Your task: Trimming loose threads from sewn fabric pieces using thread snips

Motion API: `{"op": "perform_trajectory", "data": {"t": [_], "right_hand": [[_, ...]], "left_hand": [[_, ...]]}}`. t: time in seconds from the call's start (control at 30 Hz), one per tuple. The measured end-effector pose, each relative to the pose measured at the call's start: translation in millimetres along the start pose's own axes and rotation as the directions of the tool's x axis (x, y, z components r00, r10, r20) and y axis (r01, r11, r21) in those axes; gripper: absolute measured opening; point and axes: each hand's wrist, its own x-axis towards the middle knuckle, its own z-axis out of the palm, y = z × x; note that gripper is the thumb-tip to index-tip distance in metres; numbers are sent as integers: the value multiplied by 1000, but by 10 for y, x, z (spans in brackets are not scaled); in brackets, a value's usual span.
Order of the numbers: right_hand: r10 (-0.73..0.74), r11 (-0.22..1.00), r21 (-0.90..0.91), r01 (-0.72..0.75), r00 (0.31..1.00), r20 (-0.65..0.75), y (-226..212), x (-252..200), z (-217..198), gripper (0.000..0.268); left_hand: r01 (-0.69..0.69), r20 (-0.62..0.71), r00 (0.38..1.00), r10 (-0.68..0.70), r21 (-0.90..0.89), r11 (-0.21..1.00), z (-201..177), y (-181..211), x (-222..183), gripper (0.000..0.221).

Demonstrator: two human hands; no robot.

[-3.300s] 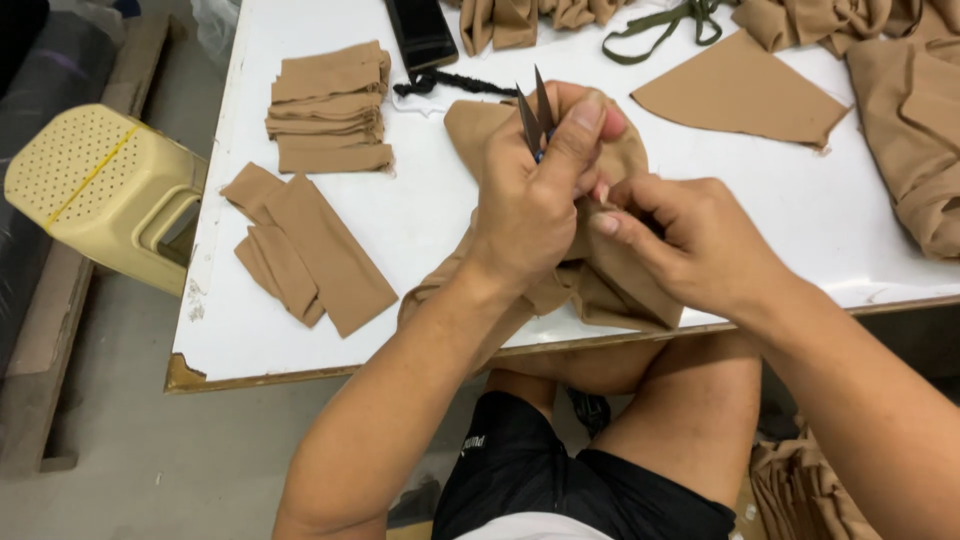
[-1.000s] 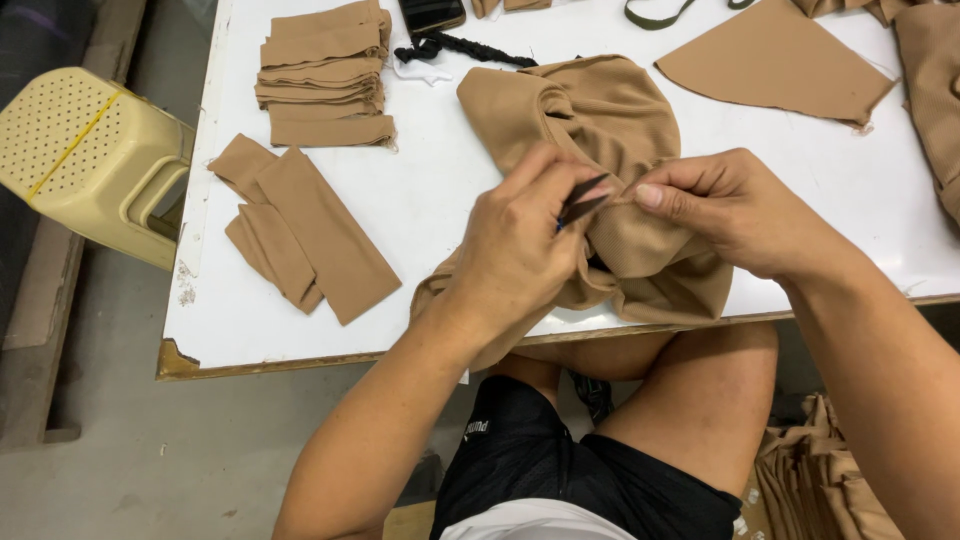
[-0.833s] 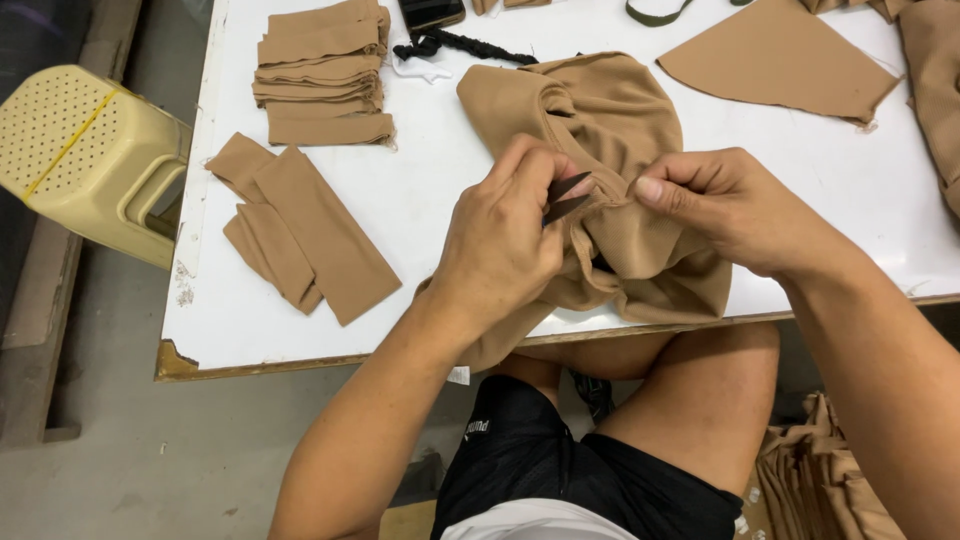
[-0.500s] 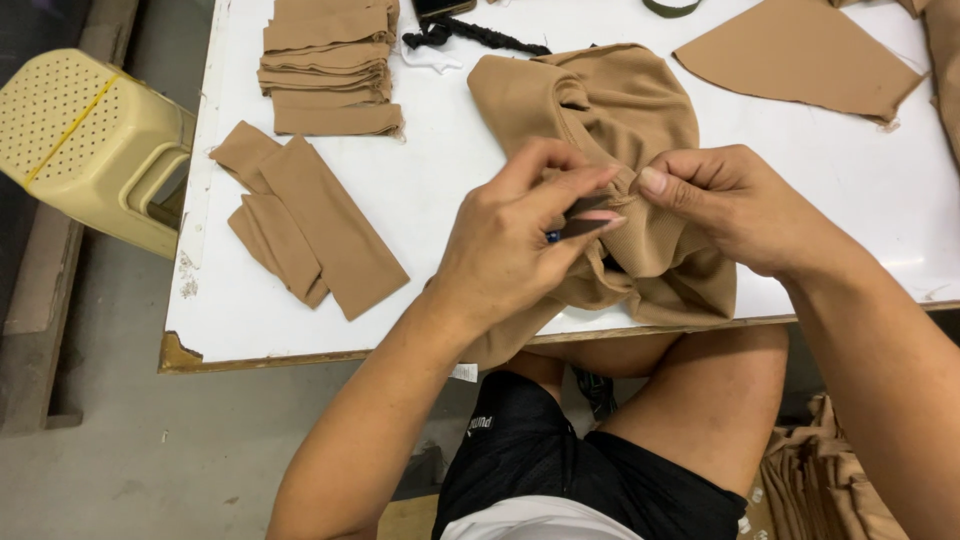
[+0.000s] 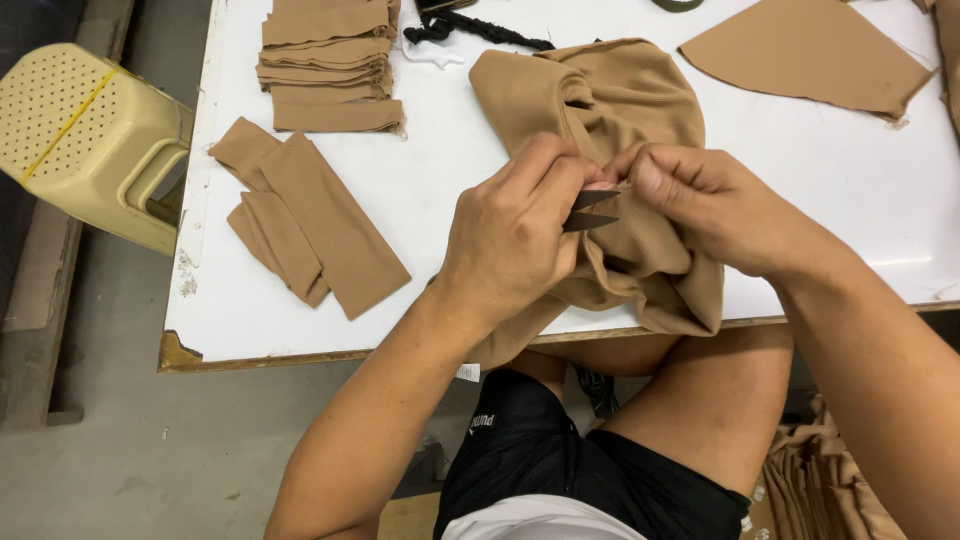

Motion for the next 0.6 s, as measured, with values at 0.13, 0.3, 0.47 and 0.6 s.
{"op": "perform_trajectory", "data": {"t": [0.13,0.3,0.47,0.6], "right_hand": [[-69,997,34,67,997,41,53,42,73,26],[73,986,139,-94,986,152,204,153,108,14],[148,937,267,-228,946,289,95,210,14,13],[91,973,161,-162,920,381,91,275,-6,19]], "left_hand": [[-83,-4,996,84,100,991,20,-56,-8,8],[-169,15,985,169,159,973,70,-230,-50,11],[149,182,976,-118,-169,974,-110,-275,-106,21],[394,378,917,-124,-820,415,-48,-197,-229,17]]}}
